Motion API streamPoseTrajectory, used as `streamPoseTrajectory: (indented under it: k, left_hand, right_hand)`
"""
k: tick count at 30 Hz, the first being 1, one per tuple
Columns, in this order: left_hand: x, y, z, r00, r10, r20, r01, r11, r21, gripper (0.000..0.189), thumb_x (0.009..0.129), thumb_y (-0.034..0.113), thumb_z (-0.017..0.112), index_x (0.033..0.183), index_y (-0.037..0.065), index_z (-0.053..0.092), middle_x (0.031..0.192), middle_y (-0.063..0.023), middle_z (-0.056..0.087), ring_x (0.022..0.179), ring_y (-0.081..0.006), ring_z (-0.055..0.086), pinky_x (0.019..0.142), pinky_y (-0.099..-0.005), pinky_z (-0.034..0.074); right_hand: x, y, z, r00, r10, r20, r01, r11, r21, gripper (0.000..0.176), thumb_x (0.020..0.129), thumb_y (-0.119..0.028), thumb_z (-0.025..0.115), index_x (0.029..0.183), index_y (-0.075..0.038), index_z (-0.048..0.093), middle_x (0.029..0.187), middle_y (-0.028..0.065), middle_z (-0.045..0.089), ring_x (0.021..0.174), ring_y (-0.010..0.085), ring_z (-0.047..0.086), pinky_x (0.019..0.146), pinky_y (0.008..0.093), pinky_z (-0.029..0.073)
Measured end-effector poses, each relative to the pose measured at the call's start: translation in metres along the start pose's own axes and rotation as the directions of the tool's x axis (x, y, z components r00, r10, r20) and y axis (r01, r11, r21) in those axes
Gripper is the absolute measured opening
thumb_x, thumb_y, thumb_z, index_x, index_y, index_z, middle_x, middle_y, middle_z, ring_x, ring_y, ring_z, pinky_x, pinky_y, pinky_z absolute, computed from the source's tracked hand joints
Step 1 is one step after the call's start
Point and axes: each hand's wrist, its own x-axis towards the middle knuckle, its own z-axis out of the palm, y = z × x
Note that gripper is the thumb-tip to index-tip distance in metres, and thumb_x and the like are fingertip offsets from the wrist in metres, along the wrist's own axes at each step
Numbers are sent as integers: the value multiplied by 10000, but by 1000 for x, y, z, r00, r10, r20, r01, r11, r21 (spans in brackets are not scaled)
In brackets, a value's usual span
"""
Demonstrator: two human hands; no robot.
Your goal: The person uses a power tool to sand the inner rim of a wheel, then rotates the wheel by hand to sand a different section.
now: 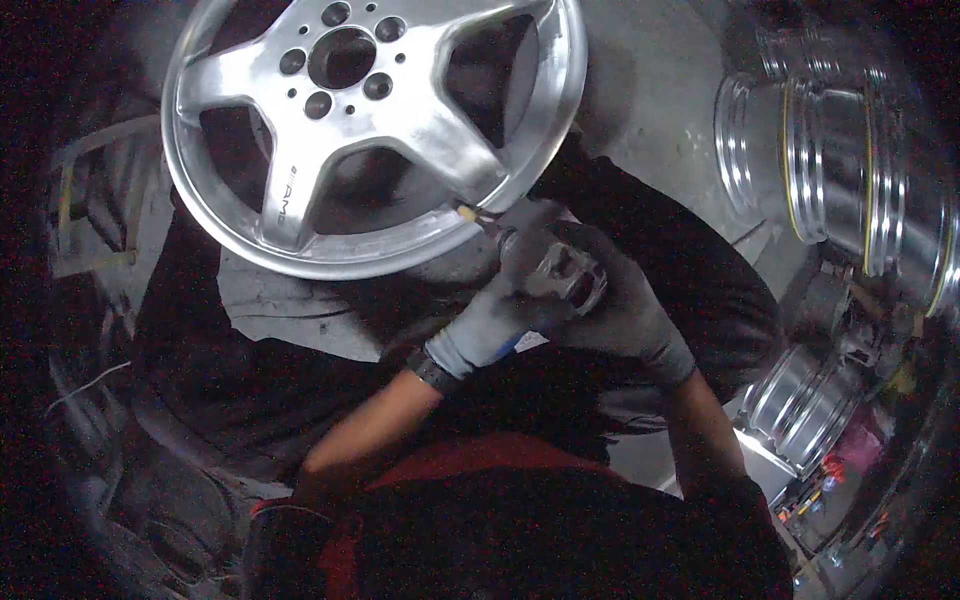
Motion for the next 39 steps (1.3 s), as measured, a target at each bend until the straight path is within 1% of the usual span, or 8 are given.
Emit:
streamPoseTrajectory:
  k: [7,10,17,22,31,34,38,39]
  left_hand:
    - [-7,0,8,998,62,5,-62,972,225,831,886,92,739,1556,5,255,1505,-140,438,1369,-232,437,1136,-372,389]
    - [6,-10,8,997,81,-17,-76,978,196,712,848,115,805,1449,23,435,1403,-113,541,1297,-224,523,1120,-378,415]
    - [-4,-7,18,990,125,-66,-108,971,215,705,864,102,786,1457,13,415,1400,-120,540,1297,-232,527,1114,-374,422]
    - [9,-11,13,994,27,102,-31,999,40,764,917,49,702,1555,21,283,1497,-132,449,1364,-234,459,1132,-374,409]
    - [8,-10,22,996,19,86,-28,995,97,688,923,52,693,1516,33,346,1471,-113,485,1339,-200,486,1110,-372,440]
    - [18,-5,23,986,-65,155,46,991,125,680,920,57,697,1506,37,354,1459,-104,493,1332,-196,485,1119,-369,428]
    - [14,-4,31,990,-1,139,-30,975,219,657,920,48,692,1491,35,366,1447,-101,501,1322,-196,488,1121,-365,424]
    - [12,-13,29,995,33,90,-39,997,62,645,917,31,687,1483,41,379,1433,-100,512,1317,-194,491,1116,-362,427]
  right_hand:
    - [-8,7,-2,996,77,43,-77,997,-3,855,681,-187,879,1414,-20,471,1379,136,555,1294,245,531,1088,394,444]
    - [-15,21,-5,998,-9,-56,9,1000,-6,930,657,-157,925,1448,-43,449,1366,120,566,1260,223,552,1059,381,473]
    - [-18,24,-3,995,-96,-12,96,995,2,909,660,-137,915,1437,-48,452,1362,110,567,1249,230,558,1064,381,473]
    - [-21,16,-3,994,81,-76,-76,995,71,872,677,-127,904,1430,-46,470,1362,111,570,1255,230,559,1074,381,466]
    - [-25,25,-12,991,-126,-40,126,992,-2,969,645,-132,934,1463,-46,419,1375,126,574,1285,238,549,1097,386,458]
    - [-27,19,-16,991,115,-71,-107,989,99,976,631,-137,940,1457,-45,427,1391,128,565,1301,241,537,1104,392,452]
    - [-28,31,-18,998,38,-54,-33,996,81,986,621,-143,943,1456,-51,427,1387,119,569,1284,238,553,1100,392,455]
    - [-28,35,-19,999,-21,-46,22,999,29,984,621,-147,942,1454,-56,427,1381,115,573,1276,235,558,1097,392,458]
